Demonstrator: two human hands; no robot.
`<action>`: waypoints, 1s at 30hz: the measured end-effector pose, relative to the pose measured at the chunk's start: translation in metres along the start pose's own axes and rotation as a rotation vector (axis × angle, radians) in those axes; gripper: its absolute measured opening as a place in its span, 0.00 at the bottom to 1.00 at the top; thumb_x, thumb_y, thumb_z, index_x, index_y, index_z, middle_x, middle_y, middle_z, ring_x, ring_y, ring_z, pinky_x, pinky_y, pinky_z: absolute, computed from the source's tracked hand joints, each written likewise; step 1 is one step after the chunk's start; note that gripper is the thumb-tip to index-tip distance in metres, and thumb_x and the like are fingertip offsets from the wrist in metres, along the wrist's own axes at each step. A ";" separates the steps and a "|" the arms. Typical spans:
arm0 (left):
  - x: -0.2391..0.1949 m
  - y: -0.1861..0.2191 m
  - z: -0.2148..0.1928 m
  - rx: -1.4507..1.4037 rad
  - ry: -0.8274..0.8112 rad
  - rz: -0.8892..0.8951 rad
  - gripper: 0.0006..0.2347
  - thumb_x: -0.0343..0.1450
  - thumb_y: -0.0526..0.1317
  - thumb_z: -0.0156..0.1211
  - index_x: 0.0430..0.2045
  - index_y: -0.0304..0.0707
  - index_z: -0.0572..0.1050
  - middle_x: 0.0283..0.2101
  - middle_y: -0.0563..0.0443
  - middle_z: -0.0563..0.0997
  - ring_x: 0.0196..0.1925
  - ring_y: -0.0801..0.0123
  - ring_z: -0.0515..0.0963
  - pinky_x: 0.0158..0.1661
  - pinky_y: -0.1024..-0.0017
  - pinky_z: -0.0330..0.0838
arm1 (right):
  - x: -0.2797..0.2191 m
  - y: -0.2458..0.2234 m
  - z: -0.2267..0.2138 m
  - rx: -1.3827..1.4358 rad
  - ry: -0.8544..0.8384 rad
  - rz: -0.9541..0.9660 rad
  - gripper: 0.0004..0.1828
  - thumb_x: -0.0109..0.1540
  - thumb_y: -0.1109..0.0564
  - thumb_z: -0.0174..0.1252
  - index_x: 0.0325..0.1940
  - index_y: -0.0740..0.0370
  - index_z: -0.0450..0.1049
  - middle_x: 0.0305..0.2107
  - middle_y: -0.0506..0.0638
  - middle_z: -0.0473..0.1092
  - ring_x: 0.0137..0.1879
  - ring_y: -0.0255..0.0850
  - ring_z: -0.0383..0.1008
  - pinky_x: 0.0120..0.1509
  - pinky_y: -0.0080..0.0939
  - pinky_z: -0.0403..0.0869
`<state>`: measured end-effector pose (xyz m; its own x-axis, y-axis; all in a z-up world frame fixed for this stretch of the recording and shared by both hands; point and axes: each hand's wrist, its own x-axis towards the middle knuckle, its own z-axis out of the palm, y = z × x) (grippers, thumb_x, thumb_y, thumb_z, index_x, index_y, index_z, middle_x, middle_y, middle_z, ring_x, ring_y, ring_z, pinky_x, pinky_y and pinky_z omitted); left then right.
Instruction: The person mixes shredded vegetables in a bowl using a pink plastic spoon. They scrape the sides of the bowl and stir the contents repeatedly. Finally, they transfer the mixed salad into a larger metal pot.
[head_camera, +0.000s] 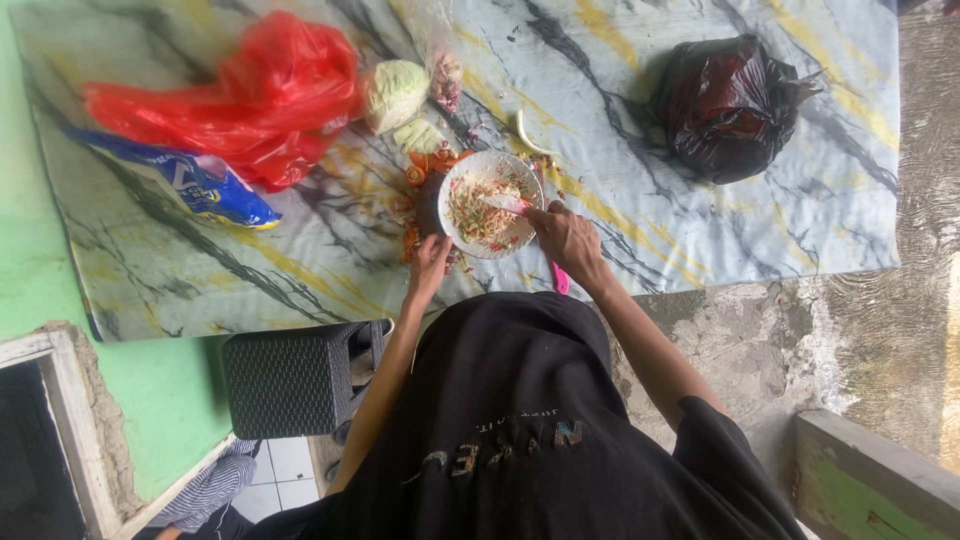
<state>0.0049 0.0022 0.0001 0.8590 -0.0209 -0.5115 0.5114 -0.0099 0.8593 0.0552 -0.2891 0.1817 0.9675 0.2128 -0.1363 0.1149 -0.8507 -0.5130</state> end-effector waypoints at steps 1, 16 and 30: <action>0.001 -0.002 0.000 -0.011 -0.007 -0.002 0.13 0.77 0.46 0.55 0.49 0.36 0.74 0.39 0.54 0.83 0.33 0.77 0.80 0.30 0.79 0.71 | 0.004 0.001 0.000 -0.009 0.022 -0.010 0.13 0.70 0.48 0.54 0.51 0.48 0.82 0.32 0.54 0.74 0.26 0.45 0.72 0.27 0.50 0.68; 0.002 -0.003 0.002 -0.018 0.001 -0.010 0.13 0.77 0.46 0.54 0.48 0.36 0.74 0.38 0.54 0.83 0.32 0.77 0.80 0.29 0.80 0.70 | 0.044 0.011 0.034 -0.013 -0.024 -0.159 0.17 0.72 0.47 0.47 0.55 0.46 0.80 0.28 0.53 0.70 0.23 0.41 0.66 0.23 0.45 0.67; -0.012 0.021 0.005 0.023 0.004 -0.021 0.13 0.78 0.47 0.53 0.47 0.36 0.75 0.38 0.53 0.83 0.33 0.76 0.81 0.31 0.78 0.71 | -0.026 0.020 0.025 -0.100 -0.117 -0.152 0.17 0.71 0.46 0.48 0.56 0.46 0.81 0.26 0.52 0.70 0.21 0.37 0.63 0.27 0.44 0.69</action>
<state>0.0056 -0.0027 0.0244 0.8479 -0.0165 -0.5298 0.5292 -0.0329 0.8479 0.0265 -0.2995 0.1534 0.9053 0.3916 -0.1646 0.2846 -0.8468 -0.4494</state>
